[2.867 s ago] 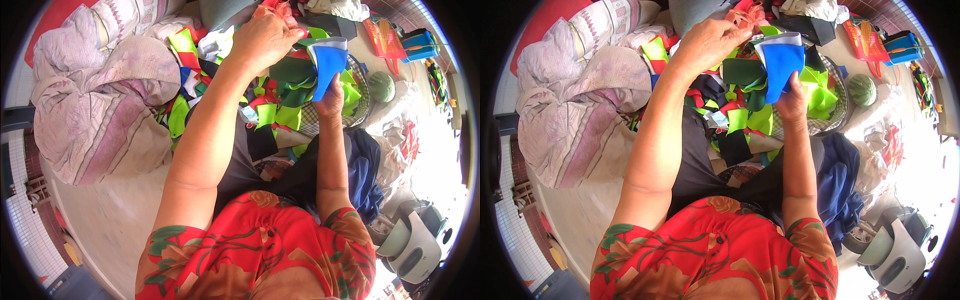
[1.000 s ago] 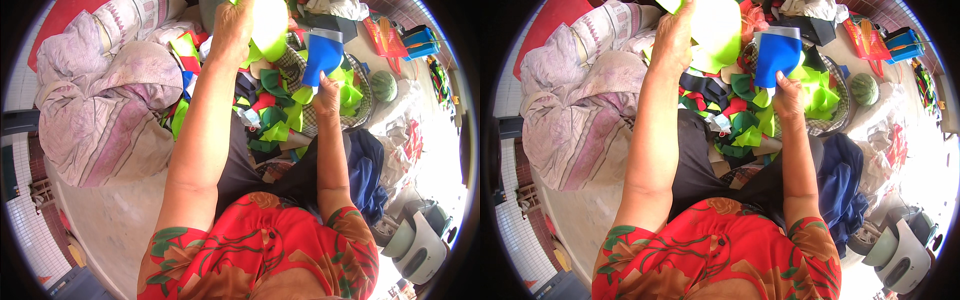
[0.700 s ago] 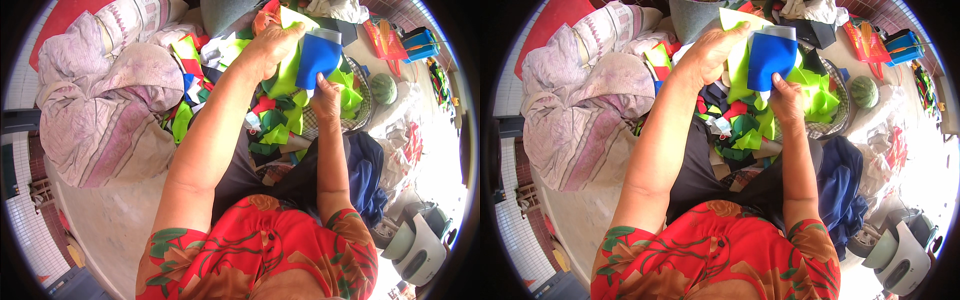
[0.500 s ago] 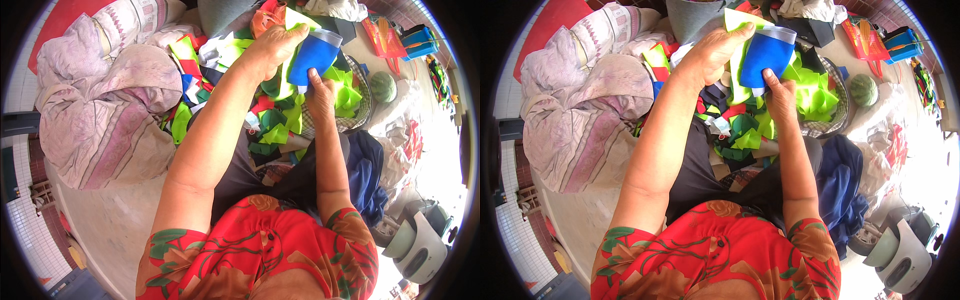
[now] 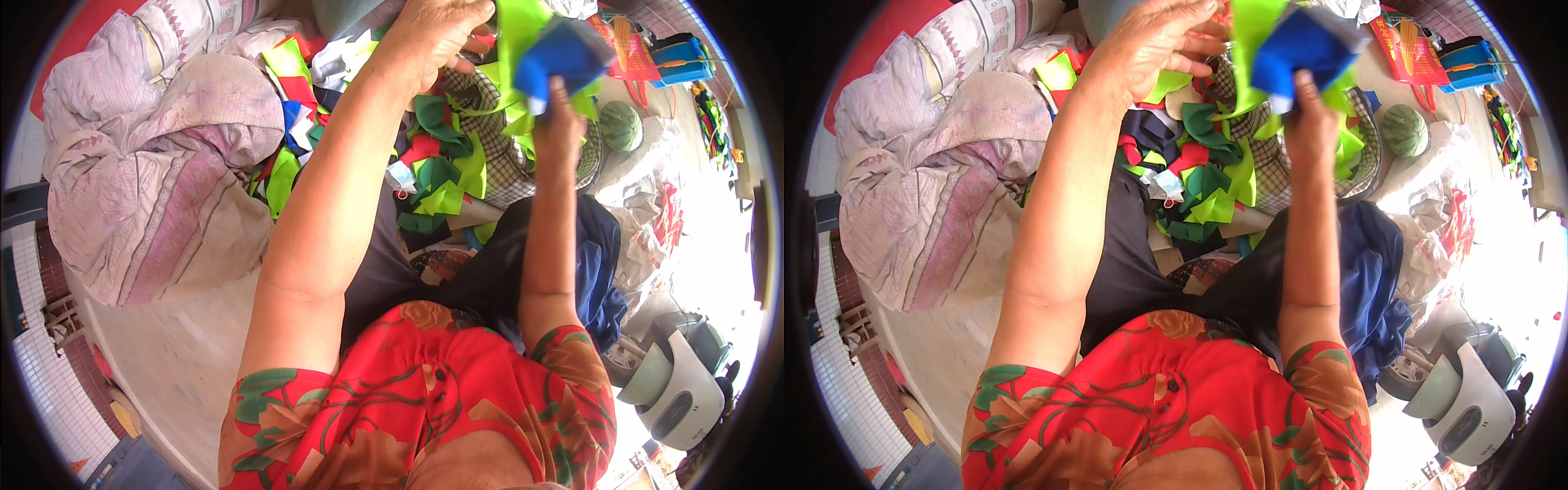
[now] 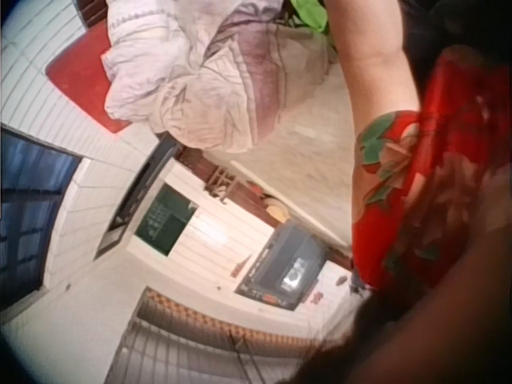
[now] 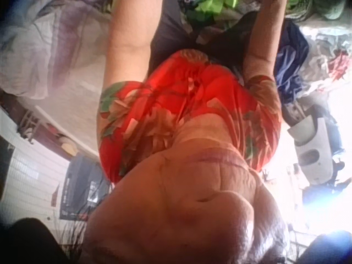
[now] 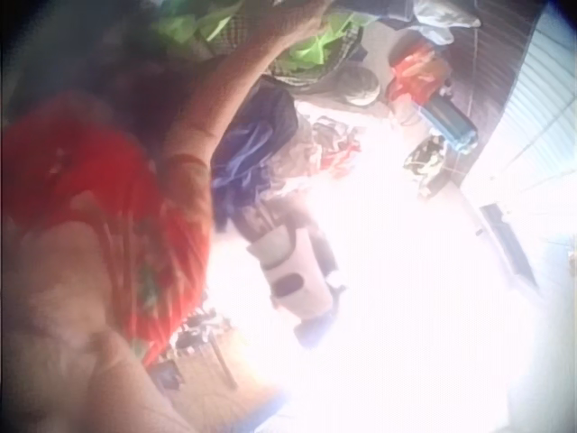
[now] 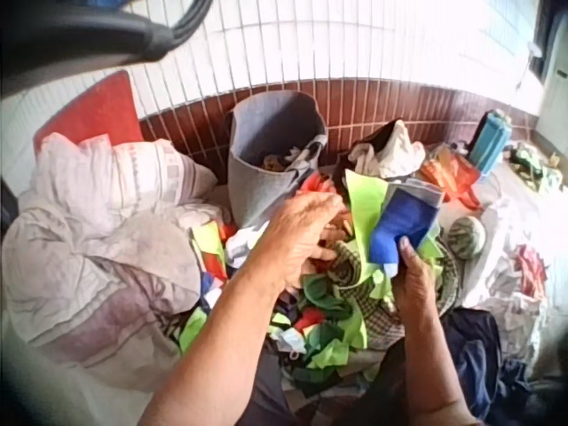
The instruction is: The person sits on the floor and sorts through a large pile of colorful fabric pieces, picking them up one by one and placing them into a woven basket. The person handles various colors including green, red, blue, and white, occasionally separating or stacking them before depositing them into the container.
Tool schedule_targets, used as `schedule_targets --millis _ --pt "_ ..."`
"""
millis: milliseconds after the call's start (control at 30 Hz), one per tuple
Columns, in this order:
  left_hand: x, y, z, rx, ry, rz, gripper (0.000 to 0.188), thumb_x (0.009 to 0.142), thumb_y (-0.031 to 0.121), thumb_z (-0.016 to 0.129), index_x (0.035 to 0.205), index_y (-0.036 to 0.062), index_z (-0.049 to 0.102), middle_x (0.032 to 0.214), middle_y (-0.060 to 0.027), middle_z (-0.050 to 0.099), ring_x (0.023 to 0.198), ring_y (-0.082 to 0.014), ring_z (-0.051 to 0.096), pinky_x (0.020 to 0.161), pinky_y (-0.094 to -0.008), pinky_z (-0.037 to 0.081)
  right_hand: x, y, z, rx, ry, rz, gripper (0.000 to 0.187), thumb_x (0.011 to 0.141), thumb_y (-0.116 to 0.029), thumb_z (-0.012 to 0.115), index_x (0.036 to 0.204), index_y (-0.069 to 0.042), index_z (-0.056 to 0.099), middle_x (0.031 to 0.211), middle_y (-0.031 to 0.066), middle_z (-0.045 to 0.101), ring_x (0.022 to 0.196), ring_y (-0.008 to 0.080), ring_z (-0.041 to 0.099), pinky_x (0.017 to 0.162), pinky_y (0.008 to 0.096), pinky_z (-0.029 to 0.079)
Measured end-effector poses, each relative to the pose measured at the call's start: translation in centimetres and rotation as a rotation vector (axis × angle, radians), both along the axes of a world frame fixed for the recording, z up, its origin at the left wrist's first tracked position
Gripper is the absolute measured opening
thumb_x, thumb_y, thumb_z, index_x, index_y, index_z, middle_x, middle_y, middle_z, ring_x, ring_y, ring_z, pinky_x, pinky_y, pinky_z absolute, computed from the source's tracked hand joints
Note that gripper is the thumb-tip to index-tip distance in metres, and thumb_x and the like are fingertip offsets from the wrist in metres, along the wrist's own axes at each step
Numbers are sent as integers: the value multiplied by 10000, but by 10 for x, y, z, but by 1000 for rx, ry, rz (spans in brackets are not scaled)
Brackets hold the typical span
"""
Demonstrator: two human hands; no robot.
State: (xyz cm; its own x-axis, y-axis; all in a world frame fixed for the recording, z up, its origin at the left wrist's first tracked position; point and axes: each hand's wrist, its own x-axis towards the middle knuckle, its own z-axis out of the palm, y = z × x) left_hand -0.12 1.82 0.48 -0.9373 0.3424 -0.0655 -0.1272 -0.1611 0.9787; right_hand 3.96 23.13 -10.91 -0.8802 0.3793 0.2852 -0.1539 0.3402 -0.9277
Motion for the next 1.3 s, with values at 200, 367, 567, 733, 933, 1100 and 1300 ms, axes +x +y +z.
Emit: schedule_targets --millis 200,367,567,733,933,1100,1300 --pt "-12 -5 -6 28 0 42 364 907 346 571 1086 30 558 922 -58 606 767 -117 571 600 -243 463 -45 60 41 -347 80 -104 310 794 -139 724 1029 34 621 910 66 650 744 120 585 636 253 458" --pt "-15 -5 -2 63 -35 68 282 888 283 591 1029 39 574 792 -29 587 677 -98 547 548 -226 436 -79 137 -58 731 -382 -91 562 728 -403 734 1165 -74 603 970 149 673 860 281 650 759 366 488" --pt "-18 -6 -6 24 28 92 252 878 269 600 947 26 608 730 -11 582 636 -85 542 513 -199 413 -26 25 -100 490 -380 143 290 831 -389 600 952 -139 684 815 109 678 751 270 658 676 367 501" --pt "-17 -1 -8 44 53 87 262 877 268 604 966 22 615 761 -21 595 660 -88 547 525 -205 418 12 -21 -160 848 -881 309 390 757 -387 679 1094 -199 625 1109 141 604 1002 343 609 845 427 495" --pt "-9 -14 0 -17 69 149 262 877 275 599 971 32 627 768 -27 597 684 -109 550 576 -247 439 46 -54 -170 951 -987 233 441 741 -299 711 1141 -147 605 1177 155 541 1034 346 592 860 431 486" --pt "-10 -14 1 -13 50 149 256 871 273 601 957 33 628 766 -30 597 686 -112 551 573 -251 439 46 -30 -217 868 -867 314 359 731 -234 705 1063 -112 644 1182 143 539 1011 336 597 840 433 492" --pt "-19 -21 -12 34 65 130 250 868 266 602 938 26 623 751 -32 602 663 -118 576 546 -243 448 37 -31 -194 787 -745 77 313 739 -224 678 1020 -103 611 1091 114 581 937 335 615 774 447 506"
